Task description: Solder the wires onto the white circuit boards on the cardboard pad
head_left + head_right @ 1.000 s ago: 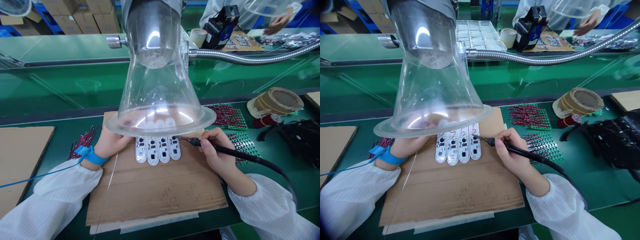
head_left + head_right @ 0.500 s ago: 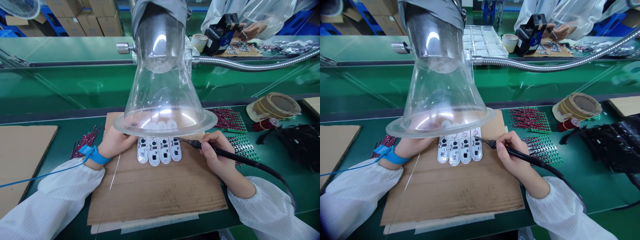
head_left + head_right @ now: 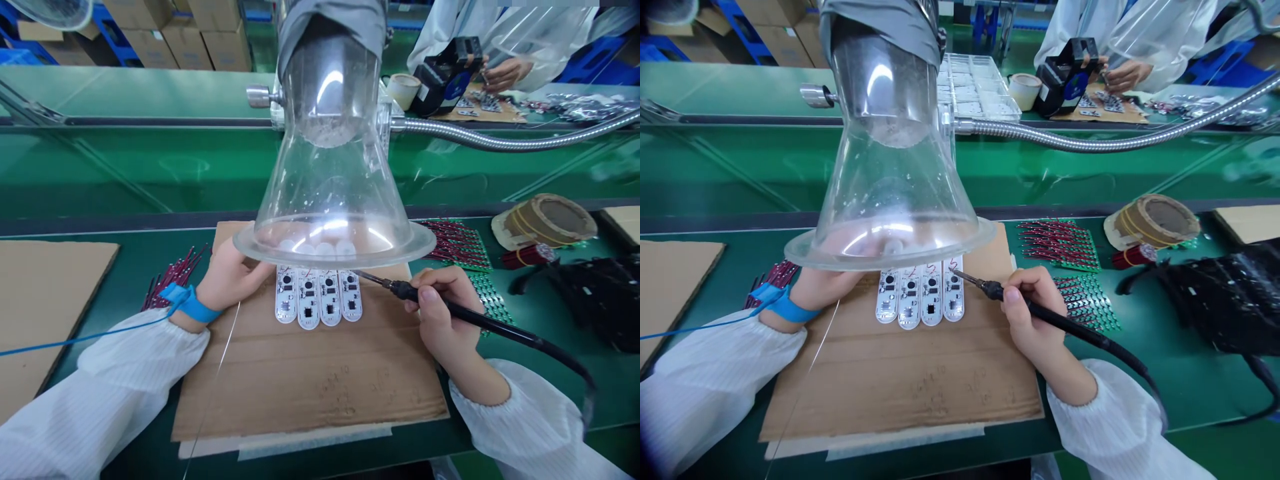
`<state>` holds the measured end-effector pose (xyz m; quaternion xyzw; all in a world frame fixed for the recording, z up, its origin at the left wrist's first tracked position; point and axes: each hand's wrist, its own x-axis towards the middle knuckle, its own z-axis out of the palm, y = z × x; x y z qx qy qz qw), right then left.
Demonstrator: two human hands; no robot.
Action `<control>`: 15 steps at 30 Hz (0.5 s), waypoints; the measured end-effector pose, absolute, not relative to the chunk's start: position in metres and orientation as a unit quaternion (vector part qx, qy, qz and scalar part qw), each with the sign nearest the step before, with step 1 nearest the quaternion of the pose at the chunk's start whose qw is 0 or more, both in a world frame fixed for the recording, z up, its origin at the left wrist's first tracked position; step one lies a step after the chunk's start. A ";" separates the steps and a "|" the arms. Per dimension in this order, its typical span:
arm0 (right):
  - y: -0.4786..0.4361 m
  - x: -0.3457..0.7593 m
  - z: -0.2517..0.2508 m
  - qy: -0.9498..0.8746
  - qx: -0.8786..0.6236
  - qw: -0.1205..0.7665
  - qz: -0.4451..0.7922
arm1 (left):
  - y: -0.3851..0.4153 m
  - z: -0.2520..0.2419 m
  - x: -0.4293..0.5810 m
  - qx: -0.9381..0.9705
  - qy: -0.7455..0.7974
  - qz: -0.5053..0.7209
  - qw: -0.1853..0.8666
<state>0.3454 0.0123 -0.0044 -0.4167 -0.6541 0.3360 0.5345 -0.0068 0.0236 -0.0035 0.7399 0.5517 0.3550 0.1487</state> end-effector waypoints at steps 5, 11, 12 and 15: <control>0.010 0.340 -0.007 -0.675 -0.414 0.509 0.337 | 0.021 -0.002 -0.009 0.734 0.544 0.385 0.129; 0.011 0.337 -0.010 -0.702 -0.418 0.464 0.342 | 0.022 -0.002 -0.009 0.727 0.554 0.383 0.132; 0.011 0.336 -0.010 -0.707 -0.418 0.460 0.338 | 0.022 -0.002 -0.009 0.728 0.554 0.382 0.132; 0.012 0.336 -0.009 -0.721 -0.421 0.446 0.323 | 0.023 -0.002 -0.008 0.732 0.551 0.380 0.127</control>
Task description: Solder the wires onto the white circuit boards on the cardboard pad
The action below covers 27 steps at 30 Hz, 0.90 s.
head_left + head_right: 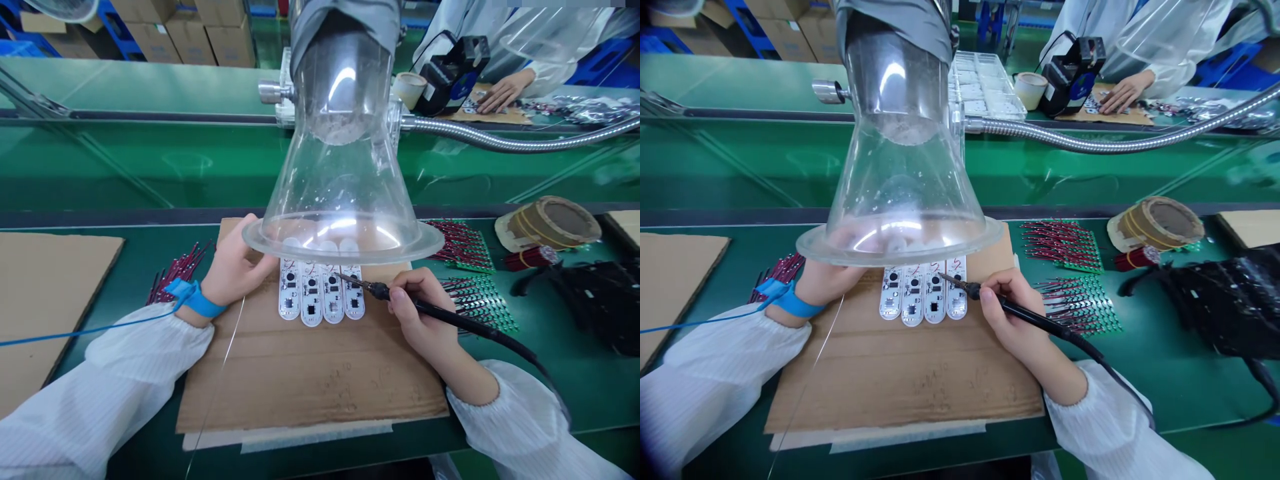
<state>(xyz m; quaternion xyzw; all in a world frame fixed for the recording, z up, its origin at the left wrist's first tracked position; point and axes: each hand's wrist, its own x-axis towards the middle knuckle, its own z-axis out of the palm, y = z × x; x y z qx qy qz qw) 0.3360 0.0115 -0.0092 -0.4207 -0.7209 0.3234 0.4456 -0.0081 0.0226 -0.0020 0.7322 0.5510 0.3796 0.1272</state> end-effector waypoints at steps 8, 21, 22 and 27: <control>0.011 0.339 -0.013 -0.743 -0.417 0.422 0.309 | 0.024 -0.007 -0.009 0.770 0.499 0.372 0.143; 0.003 0.322 -0.004 -0.686 -0.423 0.489 0.333 | 0.027 -0.008 -0.008 0.760 0.489 0.427 0.040; 0.003 0.321 -0.005 -0.693 -0.424 0.480 0.332 | 0.028 -0.008 -0.008 0.761 0.486 0.427 0.042; 0.004 0.323 -0.011 -0.703 -0.425 0.458 0.340 | 0.027 -0.008 -0.008 0.763 0.480 0.429 0.057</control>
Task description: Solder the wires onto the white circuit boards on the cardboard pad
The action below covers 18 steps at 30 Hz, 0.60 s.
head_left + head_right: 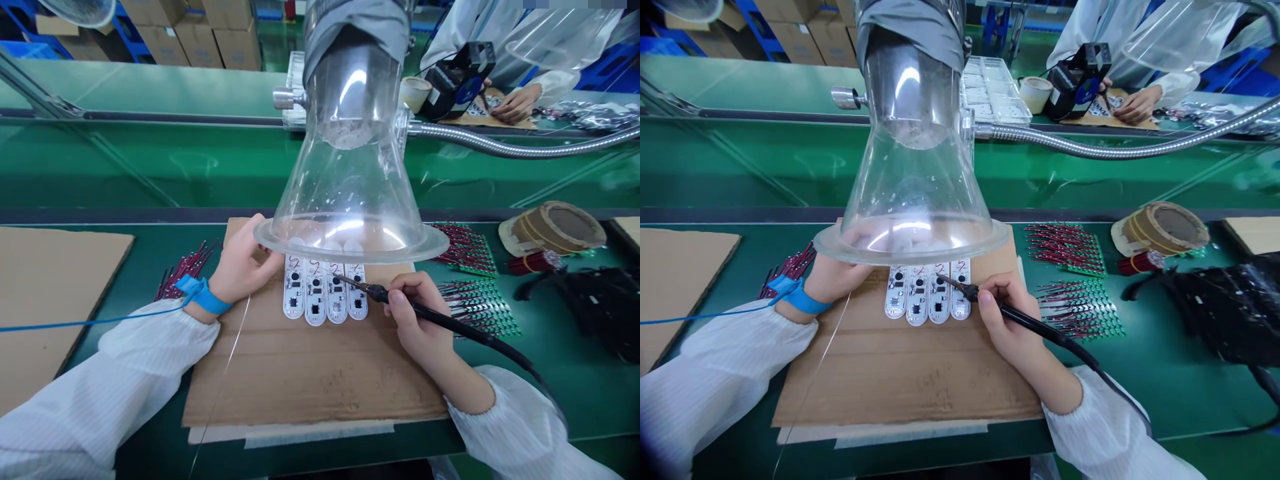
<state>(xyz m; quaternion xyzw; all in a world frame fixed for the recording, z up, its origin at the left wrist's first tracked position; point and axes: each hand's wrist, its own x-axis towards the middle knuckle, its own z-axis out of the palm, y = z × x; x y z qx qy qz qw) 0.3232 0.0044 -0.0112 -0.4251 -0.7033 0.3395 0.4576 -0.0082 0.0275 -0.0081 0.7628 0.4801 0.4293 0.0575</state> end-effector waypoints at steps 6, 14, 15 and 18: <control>0.006 0.323 -0.011 -0.721 -0.426 0.439 0.325 | 0.026 -0.005 -0.005 0.762 0.490 0.416 0.070; 0.004 0.326 -0.012 -0.732 -0.429 0.418 0.324 | 0.026 -0.007 -0.005 0.782 0.477 0.395 0.063; 0.004 0.326 -0.013 -0.734 -0.428 0.417 0.322 | 0.027 -0.008 -0.005 0.781 0.475 0.400 0.065; 0.003 0.326 -0.011 -0.734 -0.420 0.427 0.320 | 0.028 -0.008 -0.006 0.775 0.465 0.424 0.058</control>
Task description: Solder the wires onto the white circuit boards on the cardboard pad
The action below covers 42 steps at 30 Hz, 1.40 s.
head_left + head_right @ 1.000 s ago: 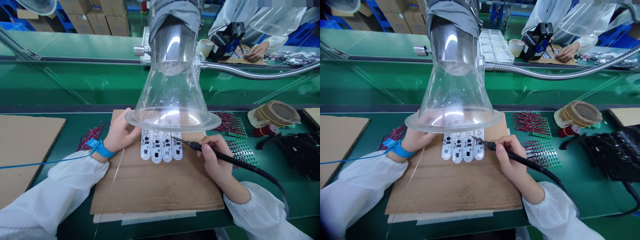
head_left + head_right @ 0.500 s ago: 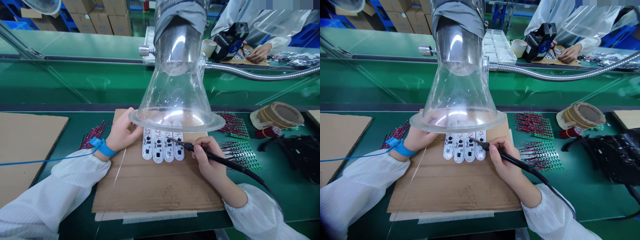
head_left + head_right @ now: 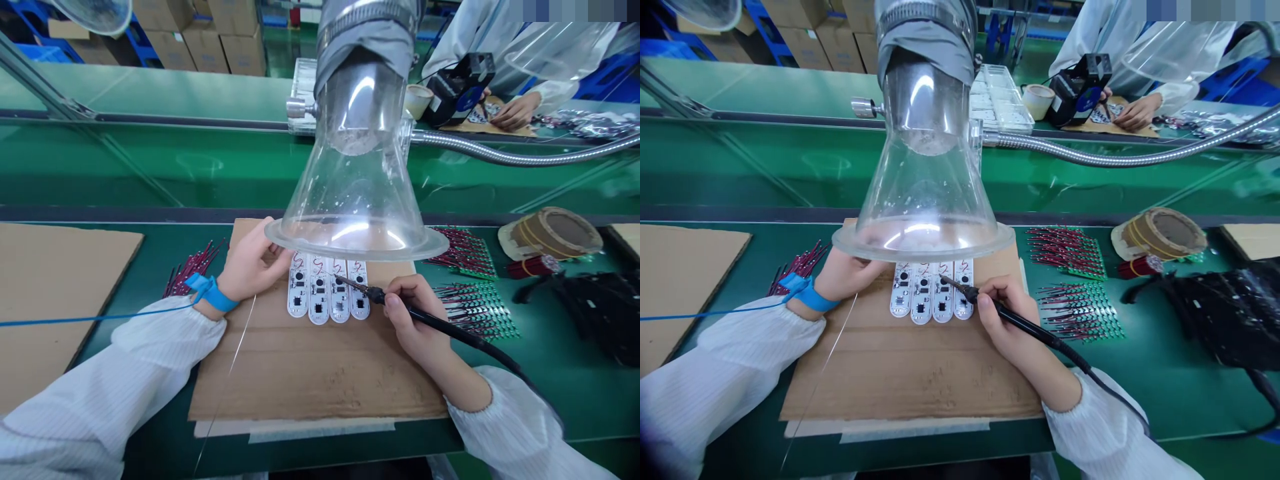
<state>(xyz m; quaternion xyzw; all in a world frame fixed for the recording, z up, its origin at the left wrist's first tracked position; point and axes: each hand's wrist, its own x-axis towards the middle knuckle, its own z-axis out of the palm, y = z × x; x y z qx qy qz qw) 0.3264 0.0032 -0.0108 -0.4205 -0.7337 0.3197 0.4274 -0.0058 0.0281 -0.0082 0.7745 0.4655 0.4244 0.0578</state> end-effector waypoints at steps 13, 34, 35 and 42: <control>0.009 0.303 0.003 -0.665 -0.421 0.499 0.363 | 0.029 -0.003 -0.006 0.755 0.454 0.471 0.049; 0.009 0.307 -0.016 -0.713 -0.403 0.438 0.372 | 0.030 -0.004 -0.006 0.754 0.469 0.457 0.050; 0.009 0.307 -0.016 -0.715 -0.402 0.436 0.371 | 0.029 -0.004 -0.006 0.754 0.472 0.454 0.051; 0.008 0.311 -0.019 -0.725 -0.417 0.416 0.358 | 0.028 -0.009 -0.005 0.766 0.467 0.438 0.059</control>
